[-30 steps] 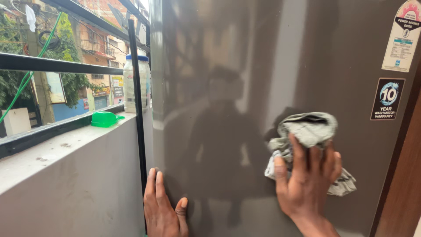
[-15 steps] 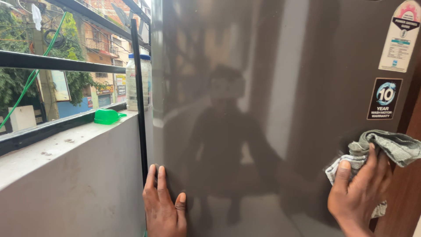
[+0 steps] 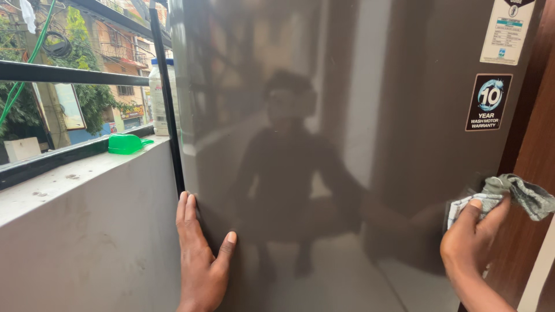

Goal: The person wipes the exterior surfaces of a washing machine with a cloth, including the front panel and sides, then opens the lid and wipes the inner rim and top edges.

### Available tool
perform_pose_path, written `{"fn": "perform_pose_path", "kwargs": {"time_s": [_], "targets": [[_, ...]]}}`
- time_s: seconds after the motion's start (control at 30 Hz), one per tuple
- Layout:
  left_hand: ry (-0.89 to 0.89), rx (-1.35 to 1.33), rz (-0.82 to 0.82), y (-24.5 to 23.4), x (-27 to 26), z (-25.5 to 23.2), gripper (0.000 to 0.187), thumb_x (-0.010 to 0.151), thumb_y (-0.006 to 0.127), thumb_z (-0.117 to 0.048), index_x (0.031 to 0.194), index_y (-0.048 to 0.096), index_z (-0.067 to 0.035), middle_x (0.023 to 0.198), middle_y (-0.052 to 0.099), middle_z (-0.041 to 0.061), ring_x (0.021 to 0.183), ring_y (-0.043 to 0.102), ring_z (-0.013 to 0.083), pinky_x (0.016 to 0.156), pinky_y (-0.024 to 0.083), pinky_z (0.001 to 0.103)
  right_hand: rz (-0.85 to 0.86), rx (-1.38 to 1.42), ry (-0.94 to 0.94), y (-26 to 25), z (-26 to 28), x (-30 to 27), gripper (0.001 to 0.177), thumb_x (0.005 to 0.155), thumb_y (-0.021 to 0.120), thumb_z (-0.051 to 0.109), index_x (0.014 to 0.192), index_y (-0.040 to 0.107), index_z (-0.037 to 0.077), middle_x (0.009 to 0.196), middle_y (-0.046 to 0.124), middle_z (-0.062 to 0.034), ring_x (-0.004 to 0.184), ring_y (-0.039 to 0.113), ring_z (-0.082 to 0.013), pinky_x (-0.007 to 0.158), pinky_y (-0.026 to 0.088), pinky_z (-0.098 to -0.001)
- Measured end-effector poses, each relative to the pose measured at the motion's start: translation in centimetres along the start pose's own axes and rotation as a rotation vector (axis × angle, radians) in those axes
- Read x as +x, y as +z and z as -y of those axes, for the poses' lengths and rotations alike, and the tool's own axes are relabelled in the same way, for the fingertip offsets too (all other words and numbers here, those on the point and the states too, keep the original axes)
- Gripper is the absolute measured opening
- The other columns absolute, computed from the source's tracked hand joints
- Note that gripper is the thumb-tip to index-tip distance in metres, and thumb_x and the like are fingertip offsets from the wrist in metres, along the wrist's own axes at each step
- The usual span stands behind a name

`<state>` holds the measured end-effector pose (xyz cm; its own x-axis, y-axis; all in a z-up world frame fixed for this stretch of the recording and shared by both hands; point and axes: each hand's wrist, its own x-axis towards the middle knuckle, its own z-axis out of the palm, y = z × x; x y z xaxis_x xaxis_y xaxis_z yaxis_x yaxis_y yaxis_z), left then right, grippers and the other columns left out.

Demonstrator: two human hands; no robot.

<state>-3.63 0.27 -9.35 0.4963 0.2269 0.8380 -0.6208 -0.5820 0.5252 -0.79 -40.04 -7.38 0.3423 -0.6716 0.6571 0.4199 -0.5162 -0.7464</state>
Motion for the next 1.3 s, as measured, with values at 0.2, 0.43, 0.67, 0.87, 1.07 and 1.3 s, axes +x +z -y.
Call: {"fn": "perform_pose_path", "kwargs": {"time_s": [0.2,0.43,0.67,0.87,1.07,1.3], "targets": [[0.015,0.017,0.063,-0.2,-0.3,0.3,0.098,0.086,0.067,-0.019,0.159,0.006,0.0,0.17,0.002,0.02,0.158,0.005,0.0359,0.123,0.012,0.045,-0.051,-0.322,-0.236,1.9,3.1,-1.8,0.064,0.112,0.037,0.032,0.167,0.019,0.006,0.169,0.02,-0.0296,0.155,0.014,-0.052,0.121,0.013,-0.0668],[0.041,-0.071,0.065,-0.4,-0.4,0.4,0.096,0.089,0.066,-0.021,0.16,0.006,0.001,0.17,0.002,0.021,0.159,0.006,0.0359,0.124,0.012,0.046,0.027,-0.369,-0.659,5.4,6.4,-7.4,0.06,0.11,0.041,0.034,0.162,0.034,0.005,0.166,0.03,-0.0294,0.155,0.018,-0.0519,0.121,0.009,-0.0734],[0.022,-0.136,0.022,-0.6,-0.4,0.4,0.085,0.093,0.062,-0.02,0.162,0.015,-0.002,0.172,0.009,0.018,0.16,0.012,0.0342,0.126,0.015,0.046,0.091,-0.35,-0.816,7.3,8.4,-10.5,0.055,0.108,0.047,0.034,0.155,0.046,0.006,0.158,0.042,-0.0229,0.153,0.021,-0.0519,0.12,0.011,-0.0698],[0.07,-0.047,-0.024,-0.5,-2.5,1.4,0.074,0.097,0.056,-0.015,0.161,0.021,-0.003,0.172,0.018,0.017,0.16,0.02,0.0343,0.126,0.022,0.045,0.274,-0.345,-1.043,9.0,9.2,-14.9,0.037,0.099,0.057,0.034,0.133,0.063,0.019,0.153,0.046,-0.0194,0.153,0.023,-0.0449,0.12,0.013,-0.0679],[0.137,-0.074,0.028,-0.2,-4.2,3.9,0.075,0.09,0.051,-0.002,0.159,0.021,0.0,0.171,0.012,0.02,0.159,0.016,0.0364,0.125,0.023,0.046,0.431,-0.219,-1.204,10.8,9.7,-21.1,0.041,0.095,0.062,0.027,0.136,0.067,0.03,0.164,0.04,-0.0086,0.154,0.025,-0.0305,0.121,0.012,-0.0624],[0.079,-0.144,0.092,0.4,-4.4,5.4,0.073,0.086,0.038,0.014,0.156,0.031,-0.004,0.173,0.004,0.016,0.16,0.014,0.0344,0.127,0.022,0.047,0.398,-0.216,-1.209,12.1,9.5,-23.6,0.043,0.097,0.066,0.027,0.14,0.066,0.035,0.165,0.042,-0.0004,0.156,0.027,-0.0216,0.124,0.007,-0.0547]]}}
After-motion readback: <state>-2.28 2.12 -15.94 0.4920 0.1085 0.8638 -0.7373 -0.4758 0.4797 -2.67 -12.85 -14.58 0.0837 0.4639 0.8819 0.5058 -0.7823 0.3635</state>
